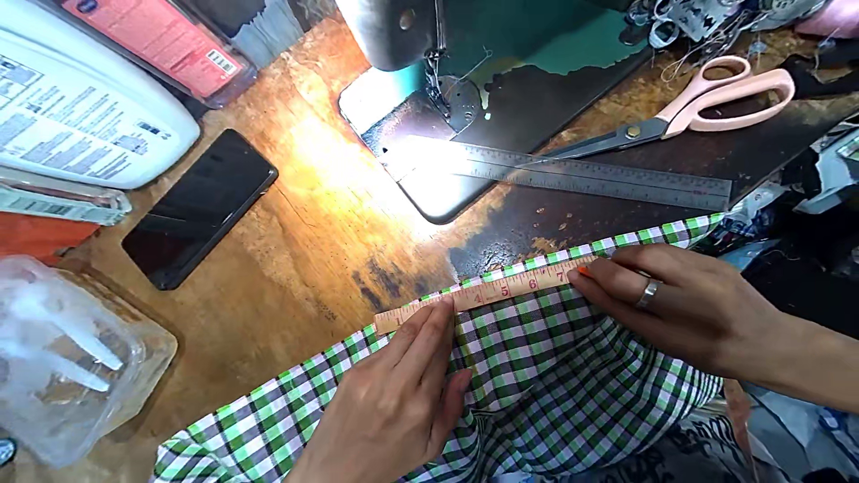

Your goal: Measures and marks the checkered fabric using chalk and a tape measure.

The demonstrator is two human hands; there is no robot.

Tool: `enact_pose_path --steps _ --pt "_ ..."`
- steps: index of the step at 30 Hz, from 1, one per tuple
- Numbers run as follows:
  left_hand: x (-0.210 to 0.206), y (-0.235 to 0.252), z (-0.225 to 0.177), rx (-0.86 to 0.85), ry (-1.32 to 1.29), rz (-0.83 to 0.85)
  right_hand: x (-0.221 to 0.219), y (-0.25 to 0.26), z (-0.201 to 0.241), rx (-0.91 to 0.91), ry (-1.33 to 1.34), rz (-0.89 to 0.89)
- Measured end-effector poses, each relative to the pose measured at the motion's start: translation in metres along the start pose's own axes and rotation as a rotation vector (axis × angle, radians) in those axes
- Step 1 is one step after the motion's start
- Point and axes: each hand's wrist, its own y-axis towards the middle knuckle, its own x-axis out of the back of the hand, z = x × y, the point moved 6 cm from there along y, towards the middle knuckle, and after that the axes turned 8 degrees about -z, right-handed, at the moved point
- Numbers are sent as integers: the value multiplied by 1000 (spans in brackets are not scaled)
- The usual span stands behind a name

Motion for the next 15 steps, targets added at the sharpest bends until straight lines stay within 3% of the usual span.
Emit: enact_pose_path --steps 8,15 --pt "-1 32 -17 95 56 -3 -1 1 -3 -10 51 -10" --pt "-18 34 -45 103 345 92 2 3 -3 -49 69 89"
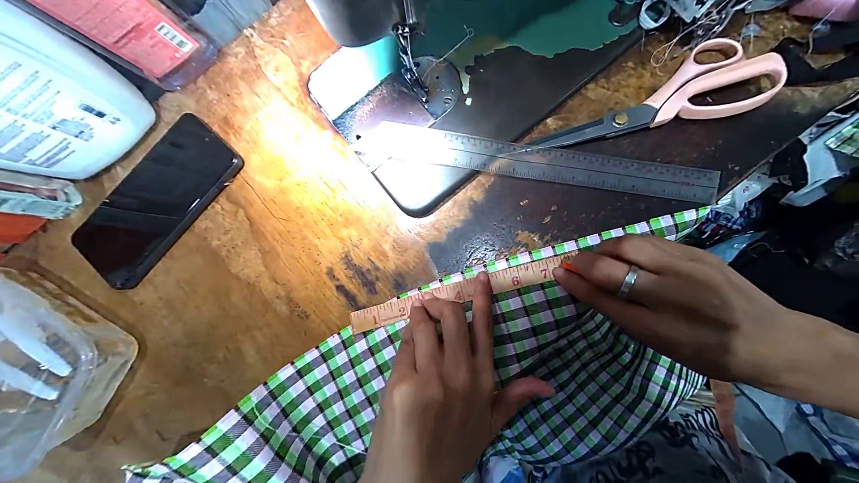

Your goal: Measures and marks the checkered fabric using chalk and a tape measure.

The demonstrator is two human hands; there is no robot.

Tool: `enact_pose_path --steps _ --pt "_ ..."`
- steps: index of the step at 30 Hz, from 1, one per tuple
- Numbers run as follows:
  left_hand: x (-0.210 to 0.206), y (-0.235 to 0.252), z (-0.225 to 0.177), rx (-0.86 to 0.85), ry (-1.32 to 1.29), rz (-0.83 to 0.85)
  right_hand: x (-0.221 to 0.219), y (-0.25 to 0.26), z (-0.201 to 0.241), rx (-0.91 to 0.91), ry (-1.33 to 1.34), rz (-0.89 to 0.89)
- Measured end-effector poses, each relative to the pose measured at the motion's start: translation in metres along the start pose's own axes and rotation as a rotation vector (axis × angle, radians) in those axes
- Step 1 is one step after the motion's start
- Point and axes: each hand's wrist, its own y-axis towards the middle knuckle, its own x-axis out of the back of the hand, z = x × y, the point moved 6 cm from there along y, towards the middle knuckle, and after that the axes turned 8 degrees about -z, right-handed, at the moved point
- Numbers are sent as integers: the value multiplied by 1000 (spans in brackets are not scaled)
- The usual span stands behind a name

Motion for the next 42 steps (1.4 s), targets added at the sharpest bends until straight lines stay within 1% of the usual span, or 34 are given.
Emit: enact_pose_path --steps 3,4,7,9,12,15,19,23,29,34,37,40,42 --pt "-1 0 -2 0 -15 -20 11 10 -14 -197 164 140" --pt "0 1 -3 4 -28 -28 16 14 -18 -236 208 147" --pt "0 2 -3 5 -32 -32 24 33 -28 -310 328 87" --pt "0 1 -4 -3 -28 -38 14 43 -33 -372 420 100" --pt "-1 1 -3 0 -28 -39 -10 52 -43 -508 529 203" --pt "-1 0 -4 11 -21 -41 -22 56 -50 -641 568 292" --pt "-3 -2 -5 31 -31 -58 -32 57 -49 -737 518 371" --pt "-3 -3 -7 28 -26 -48 -34 55 -50 -840 537 368" --pt "-4 -4 -10 9 8 -42 -35 53 -48 -887 578 340" --pt "-6 -6 -11 13 8 -45 -36 53 -48 -912 565 331" --pt "-7 -6 -13 -3 22 -41 -35 53 -45 -924 510 326" --pt "-7 -6 -14 -16 37 -53 -32 58 -38 -830 345 263" --pt "-7 -8 -14 -10 16 -52 -29 61 -30 -716 200 160"
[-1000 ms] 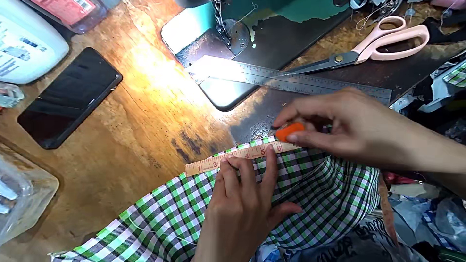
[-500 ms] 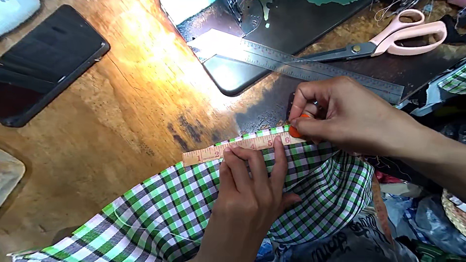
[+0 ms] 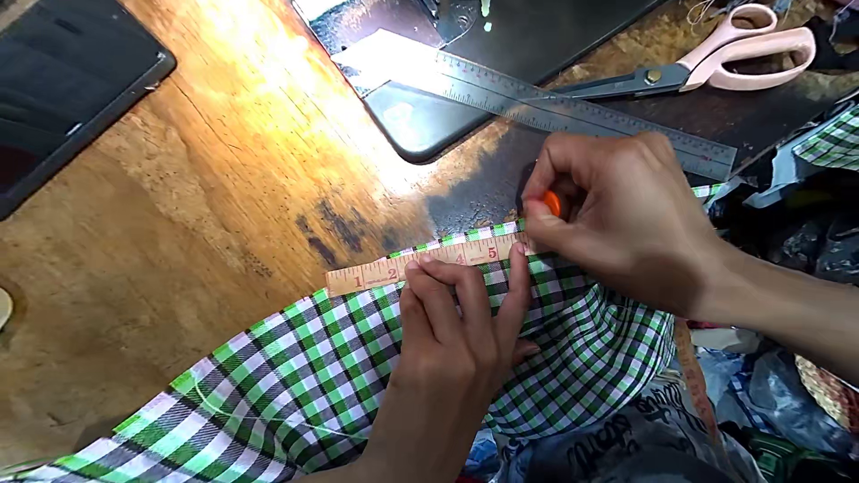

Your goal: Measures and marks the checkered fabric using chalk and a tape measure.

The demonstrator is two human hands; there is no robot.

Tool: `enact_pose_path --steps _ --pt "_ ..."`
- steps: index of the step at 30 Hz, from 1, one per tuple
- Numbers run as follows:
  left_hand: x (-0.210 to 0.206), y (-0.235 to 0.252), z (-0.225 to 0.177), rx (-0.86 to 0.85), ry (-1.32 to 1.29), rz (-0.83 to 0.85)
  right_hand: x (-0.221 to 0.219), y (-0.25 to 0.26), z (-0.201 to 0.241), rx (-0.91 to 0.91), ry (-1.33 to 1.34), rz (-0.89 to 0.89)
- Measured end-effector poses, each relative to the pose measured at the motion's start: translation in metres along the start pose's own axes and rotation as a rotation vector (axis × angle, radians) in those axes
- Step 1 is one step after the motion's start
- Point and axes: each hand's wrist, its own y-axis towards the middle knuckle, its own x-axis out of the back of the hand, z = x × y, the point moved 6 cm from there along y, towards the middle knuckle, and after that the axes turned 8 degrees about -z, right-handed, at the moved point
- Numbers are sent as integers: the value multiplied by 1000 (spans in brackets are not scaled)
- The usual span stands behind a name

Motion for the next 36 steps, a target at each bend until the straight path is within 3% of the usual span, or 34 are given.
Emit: enact_pose_path --steps 2,5,8,12,14,18,20,24,29,33,36 --pt "0 0 1 6 -21 -11 5 -5 3 113 22 -194" --pt "0 1 3 22 -38 -32 31 -15 3 233 379 -450" --pt "1 0 6 27 -75 -61 45 -21 -15 67 713 -487" --pt "7 -1 18 36 -134 -60 23 -19 -36 -413 1075 -197" --pt "8 -9 25 83 -213 -21 15 -21 -34 -347 983 -72" --pt "-1 -44 42 192 -407 64 3 -34 -15 187 147 -103" --pt "-9 -68 54 247 -494 49 -8 -40 -14 340 -50 -159" --pt "-3 -129 88 525 -333 -12 -14 -39 -14 434 -92 -184" --pt "25 -200 108 934 -132 -17 -10 -18 -13 445 -73 -78" --pt "27 -224 112 981 -243 -338 -16 4 -15 620 -63 -35" --pt "31 -220 124 1070 -299 -462 -19 18 -7 730 -115 -54"
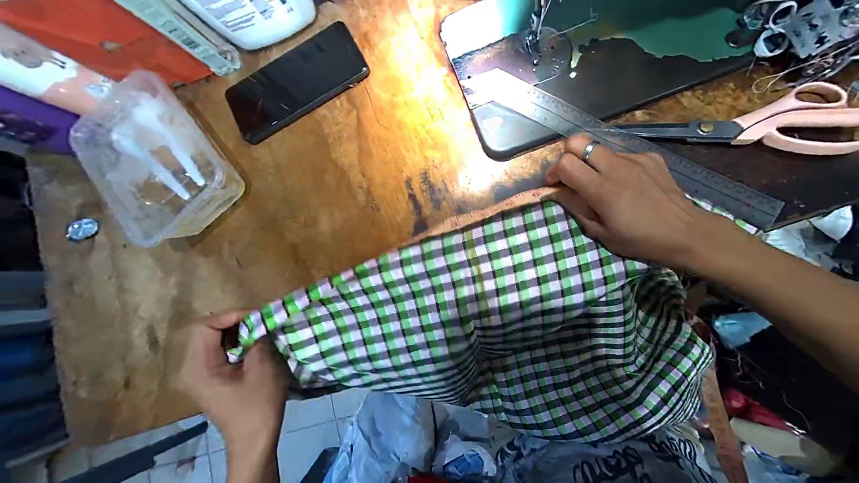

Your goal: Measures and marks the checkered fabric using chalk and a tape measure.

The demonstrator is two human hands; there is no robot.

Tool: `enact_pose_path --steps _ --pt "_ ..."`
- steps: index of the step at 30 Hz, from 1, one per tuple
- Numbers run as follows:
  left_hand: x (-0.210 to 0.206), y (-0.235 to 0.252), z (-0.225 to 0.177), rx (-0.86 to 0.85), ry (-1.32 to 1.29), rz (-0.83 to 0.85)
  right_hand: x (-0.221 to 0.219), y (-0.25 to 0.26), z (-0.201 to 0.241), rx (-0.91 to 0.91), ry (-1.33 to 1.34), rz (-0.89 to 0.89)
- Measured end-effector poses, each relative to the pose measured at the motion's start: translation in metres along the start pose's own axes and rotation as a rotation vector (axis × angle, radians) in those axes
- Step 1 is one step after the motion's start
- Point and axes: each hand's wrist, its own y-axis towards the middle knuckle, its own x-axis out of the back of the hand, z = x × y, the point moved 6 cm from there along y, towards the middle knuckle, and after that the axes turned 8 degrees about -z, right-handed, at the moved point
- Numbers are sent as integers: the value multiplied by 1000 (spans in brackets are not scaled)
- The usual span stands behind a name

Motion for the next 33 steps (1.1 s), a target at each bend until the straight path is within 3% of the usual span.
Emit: enact_pose_path --steps 3,6,9,13,15,19,21,24,26,29,33 --pt "-7 32 2 70 31 -19 5 18 1 147 -207 -203" --pt "-26 68 -3 14 262 73 7 33 -10 290 -347 -343" --pt "-54 90 1 -219 436 232 4 44 -28 417 -366 -326" --pt "-62 93 -4 -495 420 154 3 41 -30 533 -336 -294" --pt "-61 91 -11 -607 355 144 8 43 -25 407 -308 -222" --pt "-70 87 -25 -739 281 336 36 48 10 -73 -166 -20" --pt "-73 90 -35 -657 312 402 53 43 44 -134 -54 -1" --pt "-70 85 -53 -368 395 486 47 28 77 3 88 -66" --pt "-64 69 -66 -192 436 545 24 13 77 125 95 -35" --pt "-64 39 -75 -24 426 558 -2 -5 62 169 52 77" --pt "-74 12 -82 132 323 449 -4 -9 56 184 20 79"
